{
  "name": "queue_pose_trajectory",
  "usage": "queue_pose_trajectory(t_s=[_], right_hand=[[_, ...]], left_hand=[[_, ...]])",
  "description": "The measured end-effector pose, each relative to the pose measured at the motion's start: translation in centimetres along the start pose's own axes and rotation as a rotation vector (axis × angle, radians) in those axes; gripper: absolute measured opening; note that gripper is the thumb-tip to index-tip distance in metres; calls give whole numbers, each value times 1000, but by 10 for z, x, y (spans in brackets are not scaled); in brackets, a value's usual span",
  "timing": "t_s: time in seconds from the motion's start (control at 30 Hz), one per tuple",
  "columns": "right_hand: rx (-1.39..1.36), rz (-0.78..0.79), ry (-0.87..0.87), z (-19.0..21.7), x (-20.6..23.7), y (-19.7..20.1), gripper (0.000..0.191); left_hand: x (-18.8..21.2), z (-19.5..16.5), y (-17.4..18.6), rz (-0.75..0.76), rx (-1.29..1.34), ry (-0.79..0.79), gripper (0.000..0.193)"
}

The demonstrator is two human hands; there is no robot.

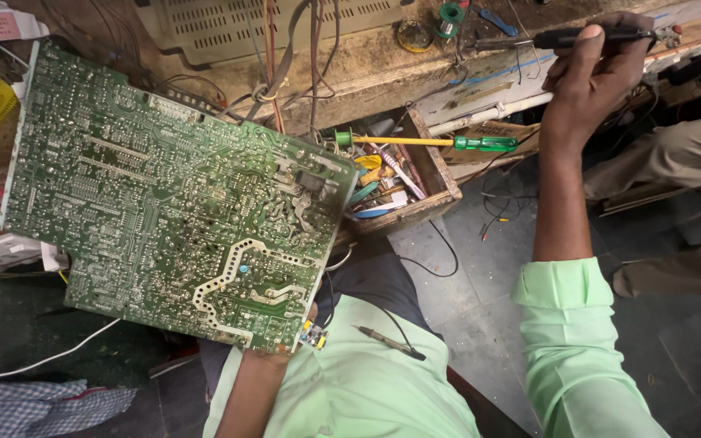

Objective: The person opens a small solder container at the workbench, tests a small circuit board using multimeter probes, then lifts a large television mainboard onto the bench and solders components on it with a soldering iron, steadying the board with the other hand.

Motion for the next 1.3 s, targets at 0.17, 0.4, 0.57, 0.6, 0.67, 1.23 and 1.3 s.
queue_pose_trajectory(t_s=[0.17,0.4,0.57,0.6,0.67,1.23,1.3], right_hand=[[-14,-13,-10,-3,0,4,20],[-4,-79,-19,-2,-2,14,16],[-13,-72,-36,-4,1,15,16],[-13,-71,-39,-4,1,15,16],[-14,-71,-40,-4,1,14,15],[-209,-111,-602,-63,28,43,22],[-308,-49,-743,-44,50,30,22]], left_hand=[[-1,0,0,3,-1,-1,40],[0,0,1,-1,0,-8,41],[1,1,2,2,1,-8,42],[1,1,2,2,4,-12,42],[2,1,3,5,-1,-11,43],[-6,2,-25,27,-99,-59,46],[-5,2,-36,26,-173,-85,46]])
Point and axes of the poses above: each hand's wrist, its own x-axis away from the middle knuckle, its own y-axis out of the back of the hand, z = x × y, the point moved 8 cm from there along -x, towards the middle knuckle, and after that the axes turned 3 degrees about -x, right-handed, at the moved point
